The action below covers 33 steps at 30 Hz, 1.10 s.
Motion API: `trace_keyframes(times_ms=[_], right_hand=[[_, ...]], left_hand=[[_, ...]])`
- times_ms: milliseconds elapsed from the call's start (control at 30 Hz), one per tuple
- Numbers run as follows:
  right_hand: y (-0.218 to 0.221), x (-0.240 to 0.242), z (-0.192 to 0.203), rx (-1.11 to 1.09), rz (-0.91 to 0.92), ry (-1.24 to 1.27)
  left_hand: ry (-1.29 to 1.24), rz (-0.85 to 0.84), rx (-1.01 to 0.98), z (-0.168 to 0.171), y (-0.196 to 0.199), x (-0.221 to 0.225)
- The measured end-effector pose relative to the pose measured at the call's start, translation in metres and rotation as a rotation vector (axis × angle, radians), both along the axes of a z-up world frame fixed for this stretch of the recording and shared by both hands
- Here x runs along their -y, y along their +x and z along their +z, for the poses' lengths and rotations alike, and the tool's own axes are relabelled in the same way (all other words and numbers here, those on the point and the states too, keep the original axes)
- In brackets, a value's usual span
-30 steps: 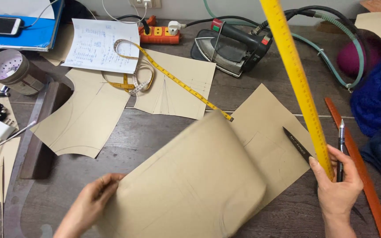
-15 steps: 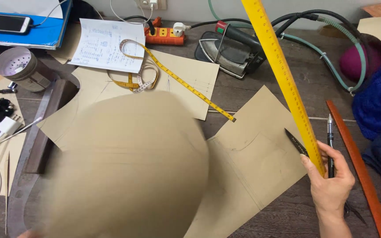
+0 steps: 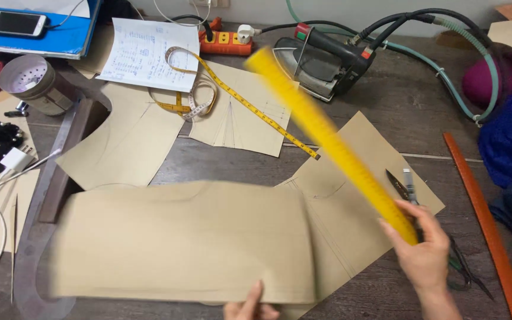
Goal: Mark lines on a paper pattern using a ruler and pen, then cut along the lines with scissors
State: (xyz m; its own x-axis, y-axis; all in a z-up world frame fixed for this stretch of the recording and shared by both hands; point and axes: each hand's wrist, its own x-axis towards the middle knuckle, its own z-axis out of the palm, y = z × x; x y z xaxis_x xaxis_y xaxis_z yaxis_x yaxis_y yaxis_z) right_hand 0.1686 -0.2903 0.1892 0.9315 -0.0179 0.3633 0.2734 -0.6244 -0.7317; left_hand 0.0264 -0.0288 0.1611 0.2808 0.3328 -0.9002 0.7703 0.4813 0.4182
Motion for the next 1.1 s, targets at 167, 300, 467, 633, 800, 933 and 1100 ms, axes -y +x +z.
trace_keyframes(times_ms=[167, 300, 467, 633, 800, 933, 1100], right_hand=[[-0.005, -0.029, -0.012, -0.042, 0.271, -0.119], [-0.005, -0.049, -0.038, -0.036, 0.505, -0.232], [-0.003, -0.05, -0.074, -0.014, 0.723, -0.445], [0.001, -0.055, -0.087, 0.047, 0.827, -0.492], [-0.005, -0.031, -0.107, -0.046, 0.587, -0.403], [-0.016, 0.001, -0.106, -0.068, 0.151, -0.202], [-0.02, 0.007, -0.095, -0.105, -0.156, -0.177]], left_hand=[[-0.403, -0.042, 0.012, -0.015, 0.012, 0.052], [-0.487, -0.44, 0.266, -0.017, 0.007, 0.063], [0.063, -0.779, 0.528, -0.055, -0.007, 0.037], [1.052, -0.83, 1.04, -0.069, -0.016, -0.055], [1.549, -0.79, 0.79, -0.114, -0.037, -0.151], [1.641, -0.785, 0.74, -0.138, -0.049, -0.177], [1.731, -0.702, 0.743, -0.146, -0.039, -0.174]])
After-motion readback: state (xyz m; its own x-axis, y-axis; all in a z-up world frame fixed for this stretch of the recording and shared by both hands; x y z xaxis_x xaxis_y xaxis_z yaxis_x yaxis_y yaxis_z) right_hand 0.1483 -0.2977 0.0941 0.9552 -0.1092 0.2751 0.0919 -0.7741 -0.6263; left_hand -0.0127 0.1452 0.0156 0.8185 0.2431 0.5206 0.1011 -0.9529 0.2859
